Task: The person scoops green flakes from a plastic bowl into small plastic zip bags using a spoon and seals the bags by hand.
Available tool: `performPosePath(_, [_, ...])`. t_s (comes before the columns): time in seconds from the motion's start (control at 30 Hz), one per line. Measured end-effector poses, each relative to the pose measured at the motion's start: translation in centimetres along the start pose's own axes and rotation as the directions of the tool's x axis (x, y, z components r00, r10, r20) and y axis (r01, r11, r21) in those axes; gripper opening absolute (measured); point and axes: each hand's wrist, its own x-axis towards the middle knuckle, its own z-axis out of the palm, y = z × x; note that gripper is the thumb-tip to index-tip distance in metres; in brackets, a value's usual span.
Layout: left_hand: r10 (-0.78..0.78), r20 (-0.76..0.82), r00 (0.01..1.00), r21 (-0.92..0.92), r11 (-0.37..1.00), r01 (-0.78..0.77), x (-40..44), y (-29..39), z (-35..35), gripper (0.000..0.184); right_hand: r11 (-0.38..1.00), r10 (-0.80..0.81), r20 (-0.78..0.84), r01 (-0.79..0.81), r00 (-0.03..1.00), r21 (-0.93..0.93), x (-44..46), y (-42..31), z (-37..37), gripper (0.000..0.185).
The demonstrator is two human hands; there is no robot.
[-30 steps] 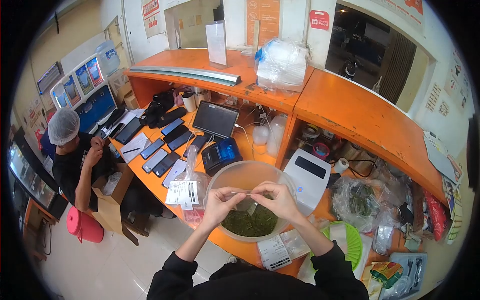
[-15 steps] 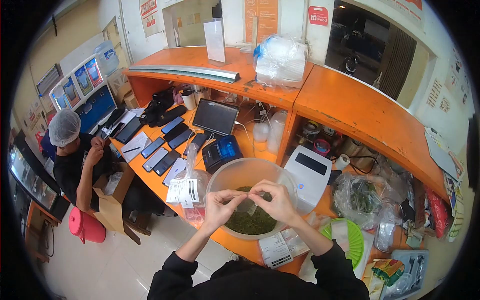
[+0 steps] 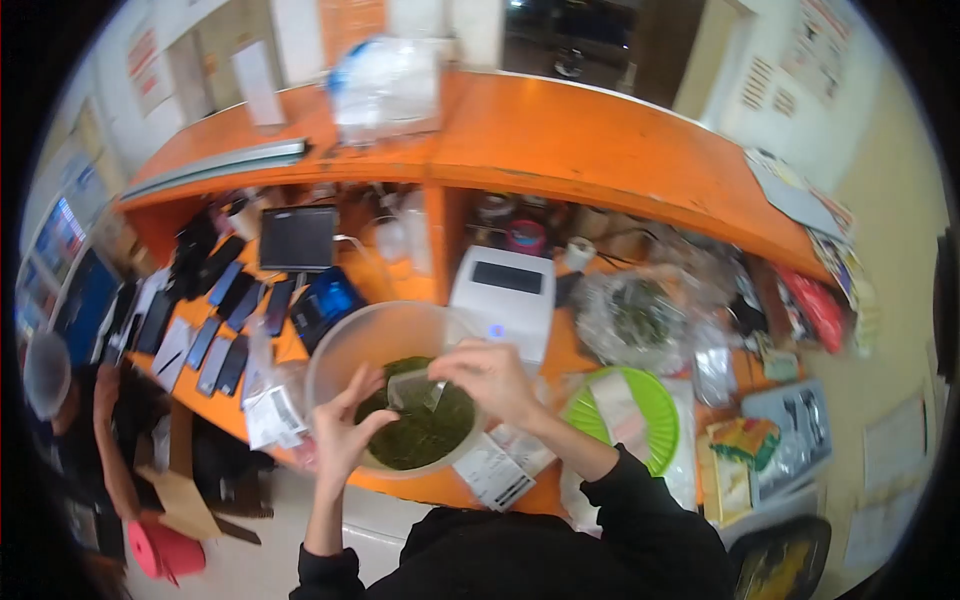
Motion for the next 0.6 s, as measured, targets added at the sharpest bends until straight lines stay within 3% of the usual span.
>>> performPosePath(0.03, [-0.005, -0.037, 0.999, 0.044, 0.999, 0.006, -0.1, 0.1, 0.2, 0.050, 0.980, 0.112, -0.136, -0.086, 0.984, 0.180, -0.6, 0.6, -1.5, 0.010])
performPosePath(0.1, [-0.022, -0.078, 0.997, 0.157, 0.987, 0.034, 0.0, 0.4, -0.1, 0.038, 0.974, 0.203, -0.407, -0.140, 0.891, 0.179, -1.4, 1.2, -6.3, 0.011])
performPosePath(0.2, [-0.079, -0.089, 0.993, 0.288, 0.952, 0.101, 0.0, 0.5, -0.5, 0.020, 0.983, 0.158, -0.733, -0.175, 0.661, 0.055, -4.0, 4.9, -15.6, 0.016])
performPosePath(0.27, [-0.133, -0.097, 0.986, 0.285, 0.946, 0.156, 0.0, 0.4, -0.3, 0.012, 0.975, 0.099, -0.805, -0.220, 0.585, -0.040, -7.2, 8.3, -21.7, 0.022])
performPosePath(0.3, [-0.111, -0.066, 0.992, 0.342, 0.931, 0.127, 0.1, 0.2, -0.3, 0.015, 0.927, 0.001, -0.849, -0.318, 0.529, -0.198, -9.5, 10.7, -23.8, 0.024])
performPosePath(0.37, [-0.159, -0.056, 0.986, 0.519, 0.839, 0.165, 0.5, 0.7, -0.4, 0.024, 0.726, -0.220, -0.866, -0.518, 0.450, -0.453, -13.6, 14.6, -26.8, 0.029])
performPosePath(0.4, [-0.177, -0.060, 0.982, 0.601, 0.780, 0.177, 0.7, 0.7, -0.4, 0.029, 0.673, -0.112, -0.862, -0.600, 0.494, -0.432, -15.2, 13.6, -26.7, 0.031])
performPosePath(0.47, [-0.125, 0.010, 0.992, 0.711, 0.698, 0.081, 0.8, -0.2, -0.9, 0.016, 0.544, 0.118, -0.832, -0.736, 0.543, -0.403, -19.0, 11.2, -25.0, 0.036])
performPosePath(0.53, [-0.057, 0.086, 0.995, 0.827, 0.561, -0.039, 0.9, -1.3, -1.1, 0.020, 0.373, 0.352, -0.835, -0.881, 0.423, -0.289, -22.6, 11.4, -22.8, 0.041])
performPosePath(0.6, [0.053, 0.131, 0.990, 0.771, 0.622, -0.135, 0.8, -0.1, -0.2, 0.032, 0.214, 0.427, -0.744, -0.857, 0.514, -0.469, -26.1, 11.7, -19.3, 0.033])
